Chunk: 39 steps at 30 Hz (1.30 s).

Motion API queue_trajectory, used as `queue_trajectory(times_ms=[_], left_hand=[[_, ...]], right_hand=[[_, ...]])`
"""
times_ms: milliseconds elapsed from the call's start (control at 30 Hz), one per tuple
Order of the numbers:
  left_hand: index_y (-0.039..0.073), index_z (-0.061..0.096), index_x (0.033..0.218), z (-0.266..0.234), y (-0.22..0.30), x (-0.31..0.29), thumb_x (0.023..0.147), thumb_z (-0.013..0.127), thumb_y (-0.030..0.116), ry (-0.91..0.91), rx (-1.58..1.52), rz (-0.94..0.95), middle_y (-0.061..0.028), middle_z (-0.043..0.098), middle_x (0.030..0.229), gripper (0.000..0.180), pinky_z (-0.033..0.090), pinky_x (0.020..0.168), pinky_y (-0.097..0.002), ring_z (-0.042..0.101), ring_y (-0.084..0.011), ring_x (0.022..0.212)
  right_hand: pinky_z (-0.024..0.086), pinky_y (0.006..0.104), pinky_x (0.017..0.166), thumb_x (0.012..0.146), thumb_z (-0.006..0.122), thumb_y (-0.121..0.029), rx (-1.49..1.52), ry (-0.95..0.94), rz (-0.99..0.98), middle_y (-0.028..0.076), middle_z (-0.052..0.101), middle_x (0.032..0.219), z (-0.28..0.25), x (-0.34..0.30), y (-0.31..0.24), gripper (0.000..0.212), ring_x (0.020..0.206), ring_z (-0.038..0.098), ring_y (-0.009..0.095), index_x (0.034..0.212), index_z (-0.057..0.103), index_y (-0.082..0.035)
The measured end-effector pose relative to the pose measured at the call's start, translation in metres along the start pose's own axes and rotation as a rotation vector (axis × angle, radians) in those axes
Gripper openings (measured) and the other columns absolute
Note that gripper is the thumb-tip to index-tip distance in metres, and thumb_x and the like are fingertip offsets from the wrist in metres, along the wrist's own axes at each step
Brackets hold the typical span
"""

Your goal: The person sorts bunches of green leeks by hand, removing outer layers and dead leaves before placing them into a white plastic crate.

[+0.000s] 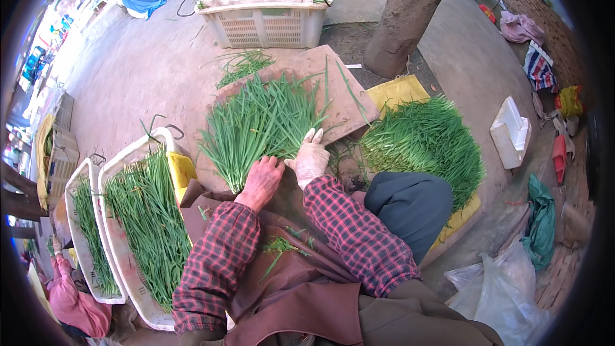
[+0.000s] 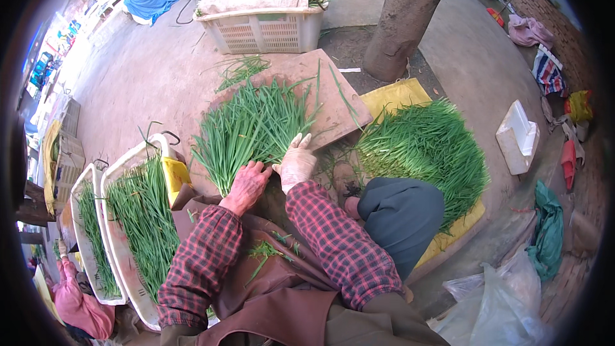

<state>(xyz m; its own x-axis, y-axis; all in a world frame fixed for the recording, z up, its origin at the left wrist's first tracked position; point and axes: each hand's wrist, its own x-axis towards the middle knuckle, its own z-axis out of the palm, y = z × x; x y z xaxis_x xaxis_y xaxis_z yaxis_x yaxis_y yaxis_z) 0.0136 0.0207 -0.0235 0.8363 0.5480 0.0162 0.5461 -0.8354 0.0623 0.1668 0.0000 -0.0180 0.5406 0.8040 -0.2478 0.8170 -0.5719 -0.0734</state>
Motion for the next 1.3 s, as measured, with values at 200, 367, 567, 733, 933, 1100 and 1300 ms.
queue_trajectory(times_ms=[200,367,567,733,933,1100,1300], left_hand=[[0.005,0.065,0.099,0.012,-0.013,0.009,0.086,0.055,0.011,0.019,-0.112,-0.065,-0.0124,0.058,0.096,0.017,0.054,0.078,-0.04,0.062,-0.0285,0.093],[0.004,0.064,0.101,0.024,-0.015,0.014,0.088,0.054,0.01,0.079,-0.157,-0.126,-0.0142,0.058,0.096,0.018,0.054,0.076,-0.0422,0.064,-0.0302,0.092],[0.0,0.059,0.108,0.028,-0.027,0.002,0.089,0.052,0.007,0.105,-0.133,-0.28,-0.0179,0.058,0.096,0.022,0.056,0.069,-0.0442,0.066,-0.0344,0.087],[-0.001,0.057,0.109,0.032,-0.029,0.007,0.088,0.053,0.006,0.219,-0.227,-0.432,-0.0223,0.06,0.096,0.023,0.055,0.065,-0.0487,0.068,-0.0392,0.079],[0.002,0.058,0.117,0.021,-0.026,0.007,0.086,0.058,0.008,0.223,-0.199,-0.476,-0.0187,0.06,0.095,0.032,0.054,0.061,-0.0487,0.067,-0.0371,0.079],[0.008,0.06,0.123,0.003,0.0,0.003,0.087,0.063,0.011,0.47,-0.267,-0.259,-0.0138,0.056,0.091,0.036,0.049,0.062,-0.0462,0.062,-0.0346,0.081],[0.009,0.063,0.103,0.006,0.024,0.002,0.088,0.064,0.012,0.359,-0.394,-0.318,-0.014,0.056,0.082,0.015,0.05,0.063,-0.0467,0.061,-0.0374,0.075]], right_hand=[[0.055,0.037,0.078,0.067,0.081,-0.059,-0.142,0.144,-0.01,0.026,0.049,0.14,0.02,0.024,-0.003,0.116,0.1,0.067,0.025,0.148,0.03,0.007],[0.055,0.0341,0.054,0.098,0.055,-0.026,-0.063,0.422,-0.049,0.019,0.065,0.1,0.063,0.051,0.012,0.049,0.067,0.067,0.021,0.131,0.049,0.008],[0.054,0.0383,0.047,0.1,0.047,-0.016,-0.067,0.544,-0.046,0.007,0.067,0.069,0.066,0.064,0.004,0.027,0.057,0.068,0.025,0.113,0.058,0.006],[0.058,0.0409,0.059,0.094,0.053,-0.014,0.217,0.353,0.081,0.014,0.071,0.074,0.037,0.104,0.085,0.021,0.069,0.073,0.03,0.101,0.064,0.003],[0.057,0.0439,0.072,0.086,0.059,-0.02,0.337,0.219,0.081,0.021,0.072,0.086,0.005,0.073,0.093,0.022,0.084,0.072,0.035,0.094,0.064,0.0],[0.054,0.0503,0.082,0.083,0.057,-0.02,0.484,0.105,0.178,0.027,0.07,0.093,0.021,0.053,0.074,0.029,0.091,0.069,0.043,0.102,0.063,0.0],[0.053,0.0513,0.08,0.084,0.055,-0.016,0.537,0.221,0.087,0.028,0.069,0.094,-0.009,0.067,0.071,0.036,0.092,0.068,0.044,0.113,0.062,0.003]])
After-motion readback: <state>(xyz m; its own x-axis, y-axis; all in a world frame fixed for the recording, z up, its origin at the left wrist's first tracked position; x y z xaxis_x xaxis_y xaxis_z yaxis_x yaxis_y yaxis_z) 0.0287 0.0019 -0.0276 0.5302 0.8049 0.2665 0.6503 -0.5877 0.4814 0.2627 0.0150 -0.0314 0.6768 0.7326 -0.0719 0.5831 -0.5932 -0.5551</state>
